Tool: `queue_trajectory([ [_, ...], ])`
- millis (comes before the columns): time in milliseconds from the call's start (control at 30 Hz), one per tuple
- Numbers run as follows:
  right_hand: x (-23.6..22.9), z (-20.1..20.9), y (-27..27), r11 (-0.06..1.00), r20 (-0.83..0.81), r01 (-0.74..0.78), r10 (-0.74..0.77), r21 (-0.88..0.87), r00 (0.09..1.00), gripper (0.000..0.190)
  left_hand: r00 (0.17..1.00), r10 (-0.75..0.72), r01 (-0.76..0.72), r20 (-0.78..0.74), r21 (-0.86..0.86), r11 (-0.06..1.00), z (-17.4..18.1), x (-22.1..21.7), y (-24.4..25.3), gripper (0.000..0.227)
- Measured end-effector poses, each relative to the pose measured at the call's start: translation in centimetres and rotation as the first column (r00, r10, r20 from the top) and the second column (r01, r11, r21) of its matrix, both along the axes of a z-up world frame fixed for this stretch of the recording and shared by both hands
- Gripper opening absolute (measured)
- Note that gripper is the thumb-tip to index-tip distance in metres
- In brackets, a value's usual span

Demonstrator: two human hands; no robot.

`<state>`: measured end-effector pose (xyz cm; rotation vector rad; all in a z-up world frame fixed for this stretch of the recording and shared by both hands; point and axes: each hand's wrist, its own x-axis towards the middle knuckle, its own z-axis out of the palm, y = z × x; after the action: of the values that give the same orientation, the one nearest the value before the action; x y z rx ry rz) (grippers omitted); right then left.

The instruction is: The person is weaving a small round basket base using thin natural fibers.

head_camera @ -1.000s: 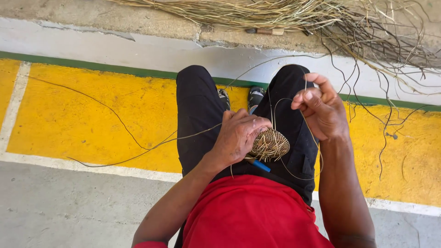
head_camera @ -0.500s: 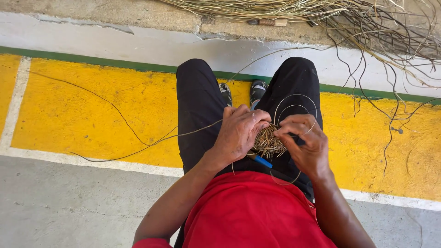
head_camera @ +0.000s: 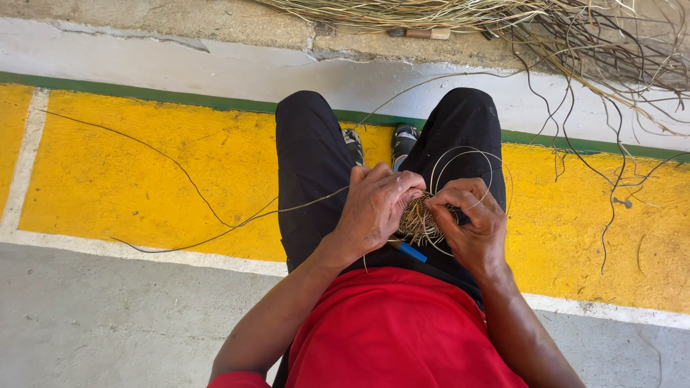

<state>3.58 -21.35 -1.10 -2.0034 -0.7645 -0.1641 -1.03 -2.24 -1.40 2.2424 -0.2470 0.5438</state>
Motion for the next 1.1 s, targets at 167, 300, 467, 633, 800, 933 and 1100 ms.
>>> queue_trajectory([
  [167, -0.2, 0.8, 0.4, 0.999, 0.04, 0.028, -0.027, -0.035, 0.999, 0.019, 1.0, 0.009, -0.009, -0.029, -0.001, 1.0, 0.6, 0.0, 0.0, 0.01],
  [300, 0.5, -0.2, 0.5, 1.0, 0.043, -0.002, 0.003, -0.024, 0.999, 0.016, 1.0, -0.029, 0.029, 0.001, -0.003, 1.0, 0.5, 0.0, 0.4, 0.008],
  [467, 1.3, 4.8, -1.0, 0.978, -0.04, -0.169, 0.165, -0.126, 0.985, 0.028, 0.997, -0.025, 0.023, -0.075, -0.021, 1.0, 0.9, 0.2, 0.7, 0.007],
  [633, 5.1, 4.9, -7.7, 0.898, -0.201, -0.362, 0.414, 0.252, 0.888, 0.019, 0.999, -0.013, 0.016, 0.044, -0.073, 0.997, 1.1, -0.5, 0.7, 0.006],
  [800, 11.2, -4.0, -5.8, 0.983, -0.582, -0.088, 0.167, 0.161, 0.796, 0.018, 1.0, 0.018, -0.017, 0.002, -0.07, 0.997, 0.6, -1.2, 0.4, 0.007],
  [933, 8.5, -2.9, -0.9, 0.933, -0.649, -0.352, 0.318, 0.082, 0.691, 0.018, 1.0, 0.018, -0.017, 0.008, -0.05, 0.999, 1.0, -1.1, 0.6, 0.007],
  [1100, 9.1, -1.9, -0.3, 0.797, -0.752, -0.576, 0.491, 0.184, 0.44, 0.022, 0.999, 0.032, -0.032, 0.022, -0.027, 0.999, 1.0, -1.3, 0.8, 0.01],
])
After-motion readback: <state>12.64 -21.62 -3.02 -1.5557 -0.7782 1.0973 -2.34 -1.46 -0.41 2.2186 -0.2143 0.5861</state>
